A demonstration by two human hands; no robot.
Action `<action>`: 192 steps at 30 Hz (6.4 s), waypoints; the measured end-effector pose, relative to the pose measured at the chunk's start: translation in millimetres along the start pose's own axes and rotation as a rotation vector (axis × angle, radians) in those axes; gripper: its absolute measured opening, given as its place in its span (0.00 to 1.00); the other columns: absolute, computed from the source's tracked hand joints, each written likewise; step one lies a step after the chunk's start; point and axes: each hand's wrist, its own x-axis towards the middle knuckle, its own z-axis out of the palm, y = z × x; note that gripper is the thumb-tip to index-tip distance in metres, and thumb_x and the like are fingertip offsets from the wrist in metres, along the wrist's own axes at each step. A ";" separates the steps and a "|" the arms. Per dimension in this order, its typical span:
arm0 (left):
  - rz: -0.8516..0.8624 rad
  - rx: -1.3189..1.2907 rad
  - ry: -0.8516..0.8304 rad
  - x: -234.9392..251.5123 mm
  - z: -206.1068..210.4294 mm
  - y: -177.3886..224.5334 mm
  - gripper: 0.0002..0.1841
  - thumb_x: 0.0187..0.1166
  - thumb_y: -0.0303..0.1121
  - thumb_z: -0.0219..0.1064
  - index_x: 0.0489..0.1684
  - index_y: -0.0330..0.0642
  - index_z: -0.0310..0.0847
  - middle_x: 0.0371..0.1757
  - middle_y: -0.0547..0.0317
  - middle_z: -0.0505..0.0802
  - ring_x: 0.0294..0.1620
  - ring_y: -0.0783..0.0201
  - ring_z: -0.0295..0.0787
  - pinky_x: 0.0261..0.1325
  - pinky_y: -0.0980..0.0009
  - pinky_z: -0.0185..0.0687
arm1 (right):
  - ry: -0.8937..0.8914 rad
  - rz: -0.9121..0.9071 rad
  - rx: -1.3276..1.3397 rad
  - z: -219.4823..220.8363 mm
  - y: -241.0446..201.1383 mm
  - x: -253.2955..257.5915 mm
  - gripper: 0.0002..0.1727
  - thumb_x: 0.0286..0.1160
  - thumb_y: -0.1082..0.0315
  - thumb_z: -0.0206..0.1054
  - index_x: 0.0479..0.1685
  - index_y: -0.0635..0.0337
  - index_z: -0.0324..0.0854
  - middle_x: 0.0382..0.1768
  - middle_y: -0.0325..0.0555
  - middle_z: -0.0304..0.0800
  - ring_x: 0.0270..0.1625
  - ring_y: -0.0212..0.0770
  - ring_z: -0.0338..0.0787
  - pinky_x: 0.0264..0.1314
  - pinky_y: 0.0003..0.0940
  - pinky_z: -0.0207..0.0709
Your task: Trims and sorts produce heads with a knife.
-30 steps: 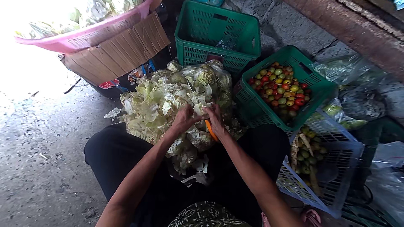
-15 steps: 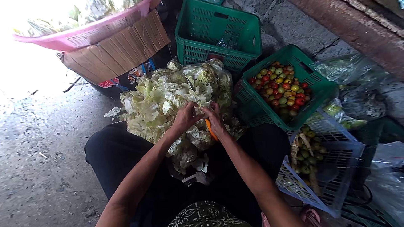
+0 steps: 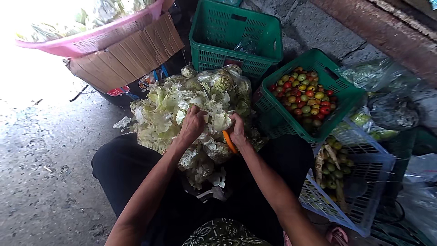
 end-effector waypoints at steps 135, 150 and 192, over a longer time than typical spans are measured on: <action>-0.138 -0.129 0.180 -1.7 10.3 13.4 0.10 0.80 0.21 0.62 0.51 0.22 0.82 0.57 0.29 0.87 0.55 0.36 0.88 0.61 0.41 0.83 | -0.436 -0.210 -0.302 19.7 -6.8 -28.8 0.42 0.65 0.66 0.77 0.80 0.62 0.60 0.66 0.57 0.81 0.62 0.40 0.87 0.64 0.38 0.85; -0.244 0.062 -0.491 3.9 -13.0 0.8 0.38 0.92 0.60 0.38 0.66 0.30 0.77 0.53 0.31 0.89 0.59 0.32 0.87 0.60 0.31 0.75 | -0.418 -0.346 -0.509 10.6 -6.2 -23.1 0.51 0.45 0.68 0.89 0.77 0.65 0.65 0.71 0.61 0.77 0.68 0.45 0.83 0.68 0.41 0.81; -0.794 -1.756 0.130 -2.4 2.8 7.1 0.30 0.91 0.60 0.35 0.60 0.47 0.74 0.43 0.51 0.91 0.30 0.60 0.90 0.29 0.69 0.88 | -0.060 0.020 -1.121 -42.2 29.5 20.3 0.32 0.85 0.58 0.62 0.82 0.68 0.64 0.68 0.68 0.82 0.67 0.64 0.85 0.68 0.63 0.78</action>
